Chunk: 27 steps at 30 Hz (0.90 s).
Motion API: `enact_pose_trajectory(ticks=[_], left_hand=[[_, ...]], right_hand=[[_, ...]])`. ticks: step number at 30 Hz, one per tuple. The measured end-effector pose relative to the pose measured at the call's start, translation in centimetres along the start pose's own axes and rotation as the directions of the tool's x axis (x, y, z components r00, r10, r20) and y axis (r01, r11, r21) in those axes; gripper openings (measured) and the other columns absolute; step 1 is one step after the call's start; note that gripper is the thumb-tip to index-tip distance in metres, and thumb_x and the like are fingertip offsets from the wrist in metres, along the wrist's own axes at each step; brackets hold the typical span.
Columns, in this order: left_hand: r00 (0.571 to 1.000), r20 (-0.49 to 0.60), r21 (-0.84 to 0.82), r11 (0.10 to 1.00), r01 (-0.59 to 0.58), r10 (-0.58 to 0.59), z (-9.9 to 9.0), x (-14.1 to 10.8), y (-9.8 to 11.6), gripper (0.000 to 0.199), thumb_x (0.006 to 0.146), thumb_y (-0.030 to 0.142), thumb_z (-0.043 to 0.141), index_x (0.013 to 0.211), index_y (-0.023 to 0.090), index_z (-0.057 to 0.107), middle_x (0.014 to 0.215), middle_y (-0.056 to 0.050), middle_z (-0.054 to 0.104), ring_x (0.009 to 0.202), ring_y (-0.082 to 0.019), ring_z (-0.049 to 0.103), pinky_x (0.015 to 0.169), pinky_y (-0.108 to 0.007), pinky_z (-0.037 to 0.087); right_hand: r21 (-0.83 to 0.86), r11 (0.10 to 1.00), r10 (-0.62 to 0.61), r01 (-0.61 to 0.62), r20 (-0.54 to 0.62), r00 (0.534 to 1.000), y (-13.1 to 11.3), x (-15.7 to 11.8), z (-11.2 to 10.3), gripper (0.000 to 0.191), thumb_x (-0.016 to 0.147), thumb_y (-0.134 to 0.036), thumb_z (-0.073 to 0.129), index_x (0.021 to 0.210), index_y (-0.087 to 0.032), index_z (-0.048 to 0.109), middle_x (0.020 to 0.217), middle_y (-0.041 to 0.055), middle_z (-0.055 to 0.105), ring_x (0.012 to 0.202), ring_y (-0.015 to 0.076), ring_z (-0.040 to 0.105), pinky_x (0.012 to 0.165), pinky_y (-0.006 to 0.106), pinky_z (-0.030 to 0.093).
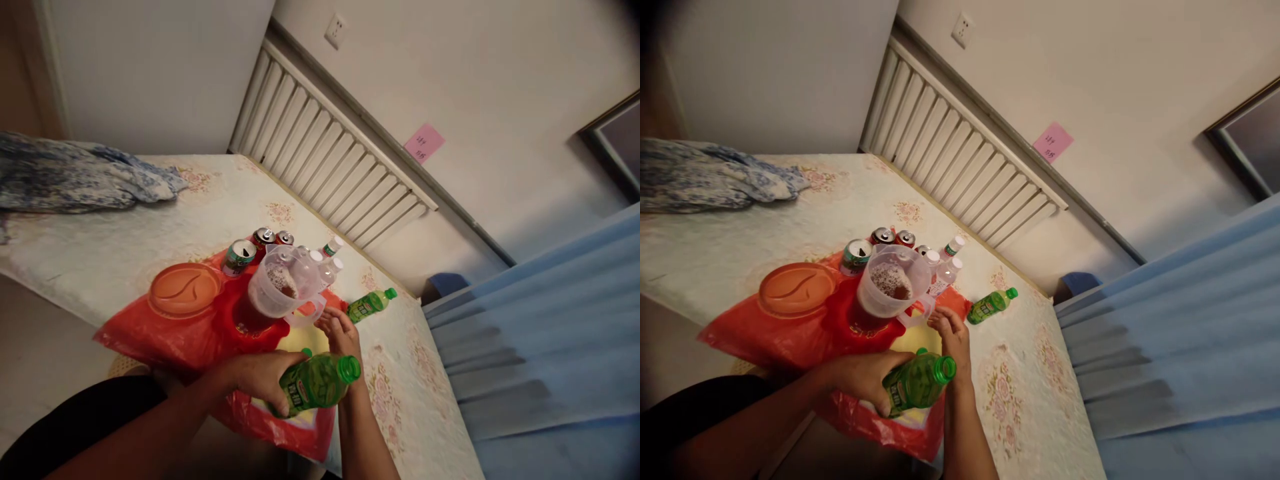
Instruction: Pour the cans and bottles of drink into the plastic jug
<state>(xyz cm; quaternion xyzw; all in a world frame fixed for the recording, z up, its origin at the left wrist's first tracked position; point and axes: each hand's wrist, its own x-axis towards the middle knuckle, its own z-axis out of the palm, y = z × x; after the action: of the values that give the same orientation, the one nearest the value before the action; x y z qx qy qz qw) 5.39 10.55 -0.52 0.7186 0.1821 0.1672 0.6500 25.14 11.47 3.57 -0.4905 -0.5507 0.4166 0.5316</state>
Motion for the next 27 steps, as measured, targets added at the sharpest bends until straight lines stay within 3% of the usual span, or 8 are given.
enact_pose_trajectory(ticks=[3, 6, 9, 12, 17, 22, 27], left_hand=[[0.999, 0.033, -0.123, 0.992, -0.025, 0.029, -0.3, -0.2, -0.3, 0.072, 0.05, 0.018, 0.08, 0.119, 0.023, 0.06, 0.113, 0.0, 0.069, 0.104, -0.026, 0.064, 0.083, -0.03, 0.053], [0.999, 0.028, -0.107, 0.994, -0.016, 0.019, -0.7, -0.7, -0.3, 0.067, 0.049, 0.017, 0.081, 0.113, 0.023, 0.061, 0.108, 0.001, 0.069, 0.1, -0.025, 0.065, 0.08, -0.029, 0.053], [1.0, 0.013, -0.067, 0.998, 0.01, -0.009, -0.9, -1.3, 0.1, 0.067, 0.05, 0.016, 0.081, 0.114, 0.022, 0.061, 0.105, 0.001, 0.069, 0.096, -0.025, 0.066, 0.077, -0.029, 0.052], [1.0, -0.009, -0.072, 0.997, -0.002, 0.001, -1.0, -2.0, 0.6, 0.066, 0.048, 0.014, 0.081, 0.111, 0.021, 0.063, 0.103, 0.001, 0.069, 0.095, -0.025, 0.065, 0.079, -0.031, 0.052], [0.999, -0.036, -0.147, 0.989, -0.011, 0.005, -1.2, -2.8, 0.7, 0.059, 0.052, 0.014, 0.078, 0.108, 0.02, 0.064, 0.098, 0.001, 0.07, 0.089, -0.025, 0.064, 0.073, -0.03, 0.051], [1.0, -0.03, -0.048, 0.999, -0.007, 0.005, -2.1, -2.9, 0.5, 0.068, 0.046, 0.023, 0.085, 0.11, 0.019, 0.063, 0.102, 0.0, 0.07, 0.094, -0.026, 0.065, 0.074, -0.029, 0.053], [0.997, -0.06, 0.063, 0.997, -0.054, 0.058, -3.0, -2.9, 0.8, 0.073, 0.053, 0.028, 0.084, 0.121, 0.02, 0.062, 0.111, -0.004, 0.07, 0.1, -0.029, 0.066, 0.079, -0.031, 0.055]], right_hand=[[-0.036, 0.999, -0.028, 0.032, 0.1, 0.995, -1.1, 0.5, 1.9, 0.042, 0.089, -0.059, 0.054, 0.098, -0.02, 0.068, 0.098, 0.0097, 0.074, 0.093, 0.0241, 0.071, 0.089, 0.041, 0.055], [-0.15, 0.988, -0.019, 0.037, 0.12, 0.993, -2.0, 0.9, 3.5, 0.052, 0.094, -0.064, 0.034, 0.081, -0.021, 0.061, 0.087, 0.0085, 0.069, 0.089, 0.0217, 0.069, 0.088, 0.037, 0.054], [-0.146, 0.989, -0.008, 0.03, 0.145, 0.989, -2.5, 1.4, 4.7, 0.052, 0.093, -0.065, 0.028, 0.067, -0.026, 0.049, 0.068, 0.0032, 0.057, 0.073, 0.0182, 0.064, 0.081, 0.035, 0.054], [-0.016, 0.999, -0.044, 0.048, 0.187, 0.981, -2.5, 1.9, 5.7, 0.051, 0.091, -0.065, 0.033, 0.057, -0.027, 0.04, 0.052, -0.0045, 0.037, 0.05, 0.0134, 0.047, 0.062, 0.033, 0.049], [0.138, 0.99, -0.037, 0.026, 0.079, 0.996, -2.1, 2.6, 7.1, 0.05, 0.086, -0.06, 0.044, 0.052, -0.026, 0.035, 0.044, -0.009, 0.023, 0.04, 0.0093, 0.022, 0.044, 0.026, 0.028], [0.26, 0.965, -0.026, 0.024, 0.004, 1.0, -3.0, 3.2, 7.4, 0.05, 0.084, -0.054, 0.055, 0.052, -0.024, 0.032, 0.044, -0.0099, 0.025, 0.04, 0.0071, 0.018, 0.042, 0.024, 0.021], [0.311, 0.948, -0.054, 0.069, -0.058, 0.997, -6.1, 3.5, 5.6, 0.051, 0.082, -0.048, 0.059, 0.05, -0.023, 0.028, 0.042, -0.0105, 0.022, 0.038, 0.0059, 0.015, 0.04, 0.024, 0.017]])
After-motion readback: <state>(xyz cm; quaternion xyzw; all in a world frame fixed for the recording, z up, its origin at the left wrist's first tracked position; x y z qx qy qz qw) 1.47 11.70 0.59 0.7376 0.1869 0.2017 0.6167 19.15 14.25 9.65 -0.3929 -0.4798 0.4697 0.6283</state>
